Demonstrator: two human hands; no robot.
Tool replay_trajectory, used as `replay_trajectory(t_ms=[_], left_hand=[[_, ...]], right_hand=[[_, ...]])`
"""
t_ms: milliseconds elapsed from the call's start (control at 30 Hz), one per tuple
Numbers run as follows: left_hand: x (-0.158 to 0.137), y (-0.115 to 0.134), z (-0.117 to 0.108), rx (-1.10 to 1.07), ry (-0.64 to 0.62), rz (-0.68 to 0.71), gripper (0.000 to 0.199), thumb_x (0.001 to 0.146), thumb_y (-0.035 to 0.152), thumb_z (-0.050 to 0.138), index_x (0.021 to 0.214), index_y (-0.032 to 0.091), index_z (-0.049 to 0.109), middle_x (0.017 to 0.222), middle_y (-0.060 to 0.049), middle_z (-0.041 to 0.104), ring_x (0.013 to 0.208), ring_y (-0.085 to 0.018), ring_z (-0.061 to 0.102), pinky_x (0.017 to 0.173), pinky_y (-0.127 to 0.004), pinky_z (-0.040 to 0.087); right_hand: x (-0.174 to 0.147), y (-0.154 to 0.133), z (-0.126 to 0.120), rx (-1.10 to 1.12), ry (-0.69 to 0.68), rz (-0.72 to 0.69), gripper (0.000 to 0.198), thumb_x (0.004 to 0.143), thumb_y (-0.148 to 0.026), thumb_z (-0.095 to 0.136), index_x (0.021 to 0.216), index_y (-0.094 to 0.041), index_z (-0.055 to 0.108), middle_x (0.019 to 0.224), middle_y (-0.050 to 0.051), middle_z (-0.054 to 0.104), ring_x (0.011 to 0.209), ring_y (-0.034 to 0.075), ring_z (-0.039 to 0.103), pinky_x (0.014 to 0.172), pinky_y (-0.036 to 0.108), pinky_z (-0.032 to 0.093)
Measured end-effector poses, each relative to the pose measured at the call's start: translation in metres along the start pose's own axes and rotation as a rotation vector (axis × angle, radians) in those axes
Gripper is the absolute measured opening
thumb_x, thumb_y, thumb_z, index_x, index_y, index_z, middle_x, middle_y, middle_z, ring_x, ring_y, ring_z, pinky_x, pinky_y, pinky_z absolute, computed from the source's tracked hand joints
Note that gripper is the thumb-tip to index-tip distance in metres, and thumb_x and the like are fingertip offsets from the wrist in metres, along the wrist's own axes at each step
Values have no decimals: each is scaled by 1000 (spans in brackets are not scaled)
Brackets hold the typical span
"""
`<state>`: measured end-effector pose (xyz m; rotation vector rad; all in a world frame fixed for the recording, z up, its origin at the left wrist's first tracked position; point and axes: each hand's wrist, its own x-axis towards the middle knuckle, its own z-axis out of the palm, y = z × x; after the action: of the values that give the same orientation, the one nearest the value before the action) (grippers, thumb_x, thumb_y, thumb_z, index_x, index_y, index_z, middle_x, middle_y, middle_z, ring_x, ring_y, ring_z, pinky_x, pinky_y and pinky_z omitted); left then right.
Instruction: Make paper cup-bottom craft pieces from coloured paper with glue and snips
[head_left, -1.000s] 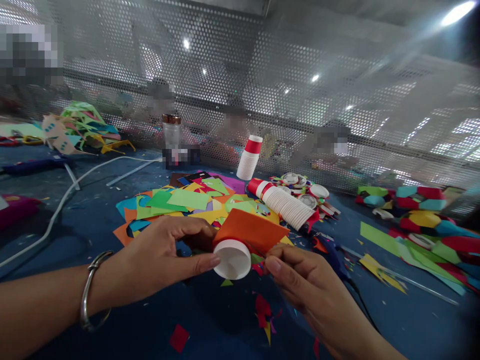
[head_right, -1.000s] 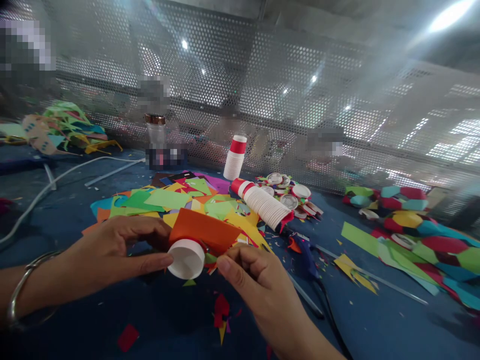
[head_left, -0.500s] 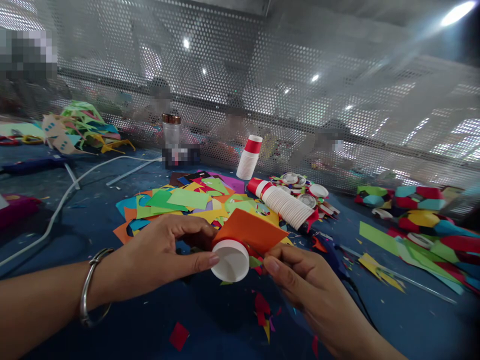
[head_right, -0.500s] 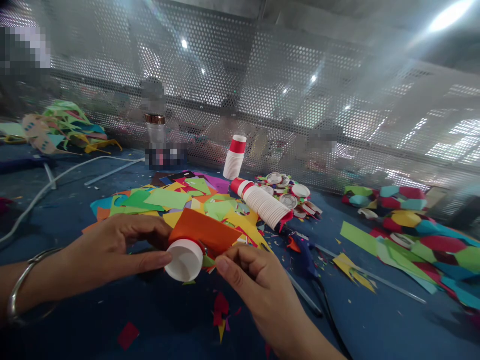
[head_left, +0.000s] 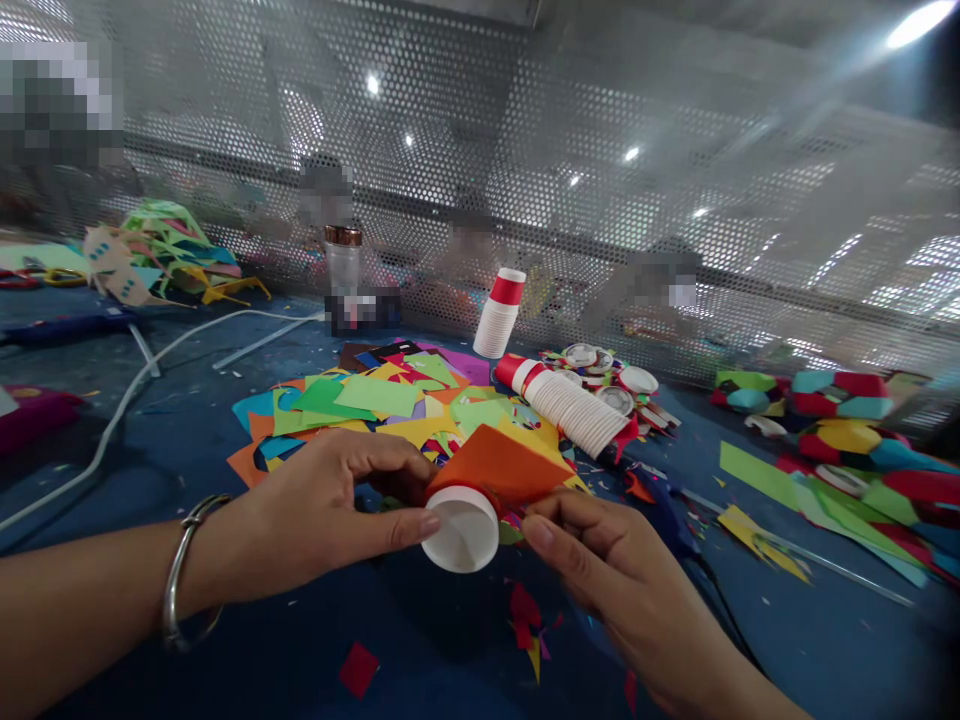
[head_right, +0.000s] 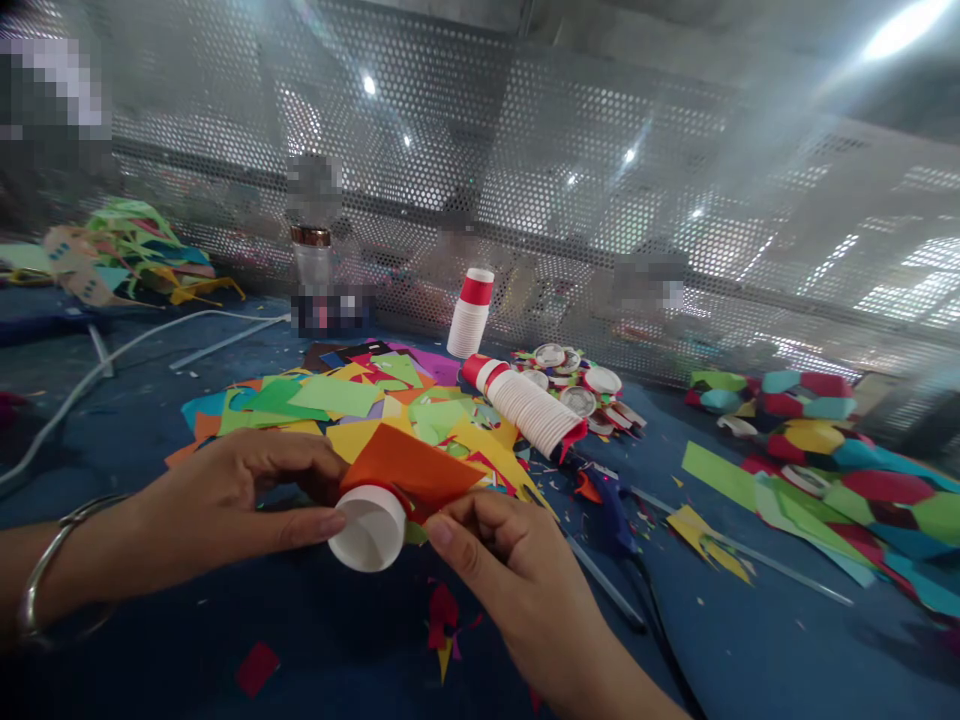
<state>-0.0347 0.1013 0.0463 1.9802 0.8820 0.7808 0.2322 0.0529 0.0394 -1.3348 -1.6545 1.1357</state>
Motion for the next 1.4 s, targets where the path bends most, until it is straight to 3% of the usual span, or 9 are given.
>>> replay_trajectory(t_ms=[367,667,967,1400], left_hand=[[0,-3,0,-55,-50,-18,8,88,28,77,95,26,74,88,5,73,79,-11,63,70,-20,48],[0,-3,-2,-18,-90,-46,16,88,43,76,97,30,75,85,7,70,76,-10,60,66,-19,45],[3,-4,-4,-100,-134,-62,14,88,37,77,99,29,75,90,6,72,83,-12,61,73,-22,46],[3,-4,-4,-52,-114,-15,26,89,48,74,98,23,74,90,2,71,82,-13,60,72,-25,46]], right_hand=[[-2,1,-2,-39,-19,-8,39,96,-57,63,82,-21,67,67,-5,45,55,9,26,49,26,22],[1,-2,-1,-54,-64,-41,36,97,-54,62,85,-21,70,78,-1,60,71,13,48,66,25,39],[-1,-1,-1,-25,-81,-51,38,96,-55,63,84,-20,69,75,-2,57,67,11,44,62,24,38],[0,-1,-1,-68,-77,-54,37,96,-55,62,83,-21,69,76,-2,58,70,12,47,64,25,38]])
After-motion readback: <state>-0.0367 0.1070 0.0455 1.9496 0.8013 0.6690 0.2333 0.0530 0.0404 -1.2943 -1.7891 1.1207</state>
